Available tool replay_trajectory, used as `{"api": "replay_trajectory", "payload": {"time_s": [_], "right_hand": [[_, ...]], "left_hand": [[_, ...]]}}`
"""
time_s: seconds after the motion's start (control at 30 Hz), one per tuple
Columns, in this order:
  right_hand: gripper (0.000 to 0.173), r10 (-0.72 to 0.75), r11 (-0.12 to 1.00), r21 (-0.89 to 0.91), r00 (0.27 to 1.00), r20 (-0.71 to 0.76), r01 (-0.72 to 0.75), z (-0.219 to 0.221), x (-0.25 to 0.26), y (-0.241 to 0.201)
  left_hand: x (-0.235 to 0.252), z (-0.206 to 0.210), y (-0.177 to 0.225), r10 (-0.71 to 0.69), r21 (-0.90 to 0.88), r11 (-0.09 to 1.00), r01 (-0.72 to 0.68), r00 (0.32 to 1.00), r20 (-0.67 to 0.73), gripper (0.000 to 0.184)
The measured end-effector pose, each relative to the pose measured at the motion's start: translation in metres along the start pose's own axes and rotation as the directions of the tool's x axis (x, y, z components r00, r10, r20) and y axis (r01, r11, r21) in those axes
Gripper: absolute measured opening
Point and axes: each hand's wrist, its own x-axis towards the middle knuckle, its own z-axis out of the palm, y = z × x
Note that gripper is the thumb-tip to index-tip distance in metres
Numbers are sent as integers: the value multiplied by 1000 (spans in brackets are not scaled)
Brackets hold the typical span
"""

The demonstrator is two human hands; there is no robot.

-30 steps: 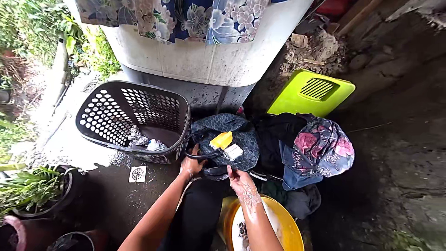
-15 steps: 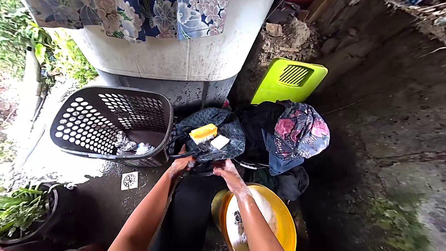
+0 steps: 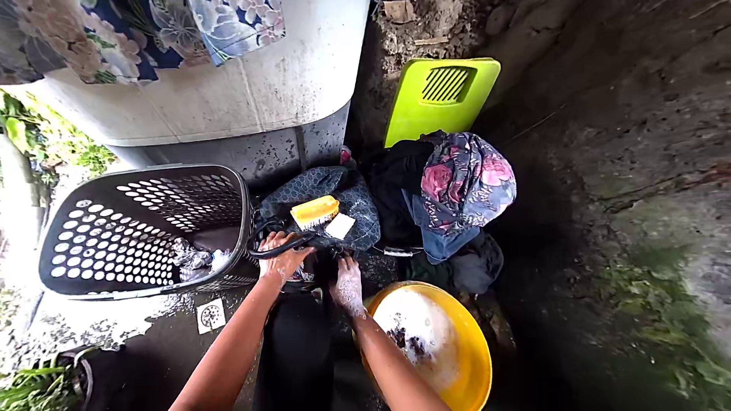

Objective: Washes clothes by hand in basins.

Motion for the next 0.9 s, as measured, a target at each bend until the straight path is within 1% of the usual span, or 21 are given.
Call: {"api": "replay_trajectory", "payload": {"time_s": [0.03, 0.07, 0.1, 0.17, 0.23, 0.27, 0.37, 0.4, 0.43, 0.5, 0.57, 0.67, 0.7, 0.77, 0.83, 0.9], "right_hand": [[61, -13, 999, -45, 1000, 27, 14, 0, 2, -1], [63, -34, 997, -72, 999, 32, 37, 1, 3, -3], [63, -62, 995, -75, 998, 32, 64, 2, 4, -7], [60, -139, 989, -53, 990, 28, 140, 7, 4, -17], [57, -171, 984, -35, 981, 88, 174, 9, 6, -28], [56, -170, 982, -60, 975, 145, 180, 10, 8, -32], [70, -141, 964, -177, 949, 280, 196, 18, 12, -41], [70, -115, 961, -207, 946, 303, 183, 20, 14, -44], [64, -92, 963, -217, 950, 299, 162, 22, 16, -46], [45, -79, 970, -204, 967, 242, 130, 25, 19, -45], [38, -112, 984, -114, 971, 213, 139, 22, 20, -35], [32, -267, 964, 50, 953, 139, 263, 17, 6, -5], [28, -299, 951, 119, 948, 105, 286, 14, -2, 3], [24, -317, 918, 255, 948, 16, 303, 6, -22, 14], [25, -306, 893, 334, 951, -45, 303, -4, -47, 22], [26, -273, 861, 414, 955, -113, 295, -11, -72, 32]], "left_hand": [[3, -2, -1, -2, -27, 1000, 2, 1000, -5, 53], [6, -2, -3, 4, -46, 999, -5, 1000, -19, 45], [9, -3, -4, 7, -60, 998, -8, 1000, -21, 37], [14, -6, -6, 6, -77, 997, -7, 1000, -15, 30], [18, -8, -8, -11, -110, 994, 7, 999, -39, 27], [19, -7, -10, -20, -122, 992, 14, 999, -50, 26], [17, -8, -6, -53, -145, 989, 43, 997, -63, 28], [16, -9, -3, -66, -147, 987, 57, 996, -53, 30], [15, -10, 1, -74, -148, 987, 66, 996, -46, 31], [13, -9, 3, -98, -142, 986, 93, 995, -33, 33], [13, -6, 2, -137, -135, 982, 134, 990, -17, 34], [16, -4, 1, -212, -128, 968, 215, 977, 35, 39], [17, -4, 0, -222, -138, 964, 226, 974, 40, 40], [18, -3, -3, -227, -161, 960, 230, 973, 35, 42], [19, -3, -5, -230, -172, 957, 234, 972, 39, 42], [20, 0, -8, -202, -209, 957, 201, 979, 16, 40]]}}
